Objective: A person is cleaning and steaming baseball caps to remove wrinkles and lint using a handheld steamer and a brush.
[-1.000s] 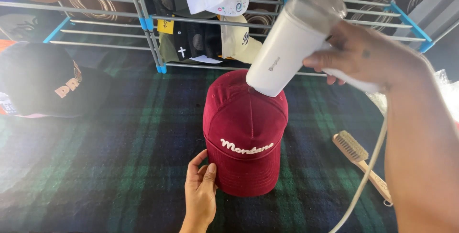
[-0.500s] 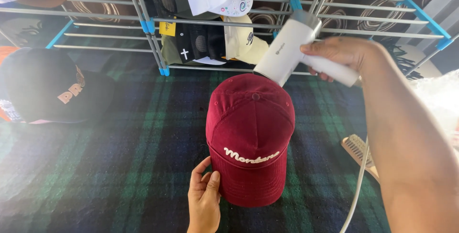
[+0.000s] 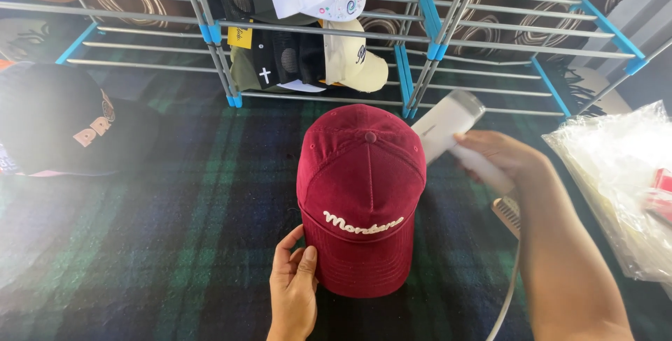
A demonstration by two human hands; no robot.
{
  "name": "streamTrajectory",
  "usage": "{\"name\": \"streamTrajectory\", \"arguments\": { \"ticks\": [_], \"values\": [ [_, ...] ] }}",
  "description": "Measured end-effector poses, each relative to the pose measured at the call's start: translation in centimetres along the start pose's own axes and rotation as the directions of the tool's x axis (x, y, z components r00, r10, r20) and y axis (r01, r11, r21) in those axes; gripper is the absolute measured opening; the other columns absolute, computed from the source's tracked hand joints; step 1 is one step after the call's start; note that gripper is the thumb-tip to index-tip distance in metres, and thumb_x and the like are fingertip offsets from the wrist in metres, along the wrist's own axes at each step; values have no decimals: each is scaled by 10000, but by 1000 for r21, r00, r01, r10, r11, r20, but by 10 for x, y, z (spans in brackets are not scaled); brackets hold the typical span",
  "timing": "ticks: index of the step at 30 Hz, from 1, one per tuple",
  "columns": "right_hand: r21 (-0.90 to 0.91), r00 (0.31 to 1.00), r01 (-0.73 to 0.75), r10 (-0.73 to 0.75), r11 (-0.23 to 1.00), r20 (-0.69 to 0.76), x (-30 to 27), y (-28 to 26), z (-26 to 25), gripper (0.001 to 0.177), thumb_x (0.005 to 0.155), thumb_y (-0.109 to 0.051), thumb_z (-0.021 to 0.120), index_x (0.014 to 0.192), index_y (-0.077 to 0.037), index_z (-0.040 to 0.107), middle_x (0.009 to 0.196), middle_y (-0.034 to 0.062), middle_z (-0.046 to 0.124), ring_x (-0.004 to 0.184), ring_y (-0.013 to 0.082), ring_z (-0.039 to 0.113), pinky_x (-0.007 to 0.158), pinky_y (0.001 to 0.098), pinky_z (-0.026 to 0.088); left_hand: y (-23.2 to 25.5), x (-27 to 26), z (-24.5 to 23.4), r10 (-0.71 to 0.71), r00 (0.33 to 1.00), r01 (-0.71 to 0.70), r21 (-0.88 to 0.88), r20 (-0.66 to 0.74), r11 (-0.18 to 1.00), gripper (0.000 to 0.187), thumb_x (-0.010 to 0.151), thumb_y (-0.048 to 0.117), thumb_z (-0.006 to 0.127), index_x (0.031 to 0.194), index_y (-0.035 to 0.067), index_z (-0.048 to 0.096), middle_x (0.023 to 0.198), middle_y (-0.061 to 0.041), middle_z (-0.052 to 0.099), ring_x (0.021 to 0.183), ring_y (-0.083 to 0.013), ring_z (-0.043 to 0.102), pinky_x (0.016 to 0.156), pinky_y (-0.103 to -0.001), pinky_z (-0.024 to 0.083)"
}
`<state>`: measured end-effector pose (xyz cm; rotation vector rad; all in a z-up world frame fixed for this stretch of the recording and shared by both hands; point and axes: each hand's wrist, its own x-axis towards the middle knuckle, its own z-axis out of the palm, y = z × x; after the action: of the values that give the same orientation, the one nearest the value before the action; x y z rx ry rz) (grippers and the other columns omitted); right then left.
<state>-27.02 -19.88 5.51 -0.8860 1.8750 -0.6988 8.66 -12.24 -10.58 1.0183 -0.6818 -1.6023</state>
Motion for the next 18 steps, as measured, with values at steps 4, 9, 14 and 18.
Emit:
{"name": "streamTrajectory", "arguments": {
  "ticks": [4, 9, 14, 18],
  "values": [
    [175, 974, 225, -227, 959, -8, -4, -3, -48, 402, 1089, -375, 479, 1349, -81, 563, 916, 141, 605, 660, 231, 554, 528, 361, 484, -2, 0, -3, 40, 998, -40, -13, 41, 999, 454, 1002, 160, 551, 1449, 81, 546, 865, -102, 690, 681, -160, 596, 581, -300, 511],
    [-139, 889, 457, -449, 879, 84, -63, -85, -48, 412, 994, -306, 543, 1226, 33, 568, 865, 286, 607, 573, 423, 554, 485, 530, 483, -7, 2, -5, 33, 999, -32, -26, 13, 999, 462, 997, 152, 561, 1454, 85, 545, 923, -113, 714, 728, -174, 628, 603, -310, 532],
    [-509, 954, 246, -299, 825, -23, -126, -150, 13, 385, 992, -311, 577, 1335, -136, 584, 1016, 180, 676, 732, 387, 671, 673, 508, 560, 6, -5, 0, -22, 1000, 22, -6, -9, 1000, 461, 1008, 130, 538, 1467, 91, 543, 961, -135, 718, 806, -211, 658, 690, -335, 576],
    [-615, 937, 245, -346, 749, -48, -148, -147, 23, 548, 962, -284, 575, 1500, -222, 494, 1239, 65, 683, 711, 363, 636, 728, 481, 552, 7, -5, 0, -16, 1000, 17, 18, -4, 1000, 462, 1009, 134, 534, 1469, 95, 541, 976, -138, 725, 821, -214, 665, 692, -336, 578]
  ]
}}
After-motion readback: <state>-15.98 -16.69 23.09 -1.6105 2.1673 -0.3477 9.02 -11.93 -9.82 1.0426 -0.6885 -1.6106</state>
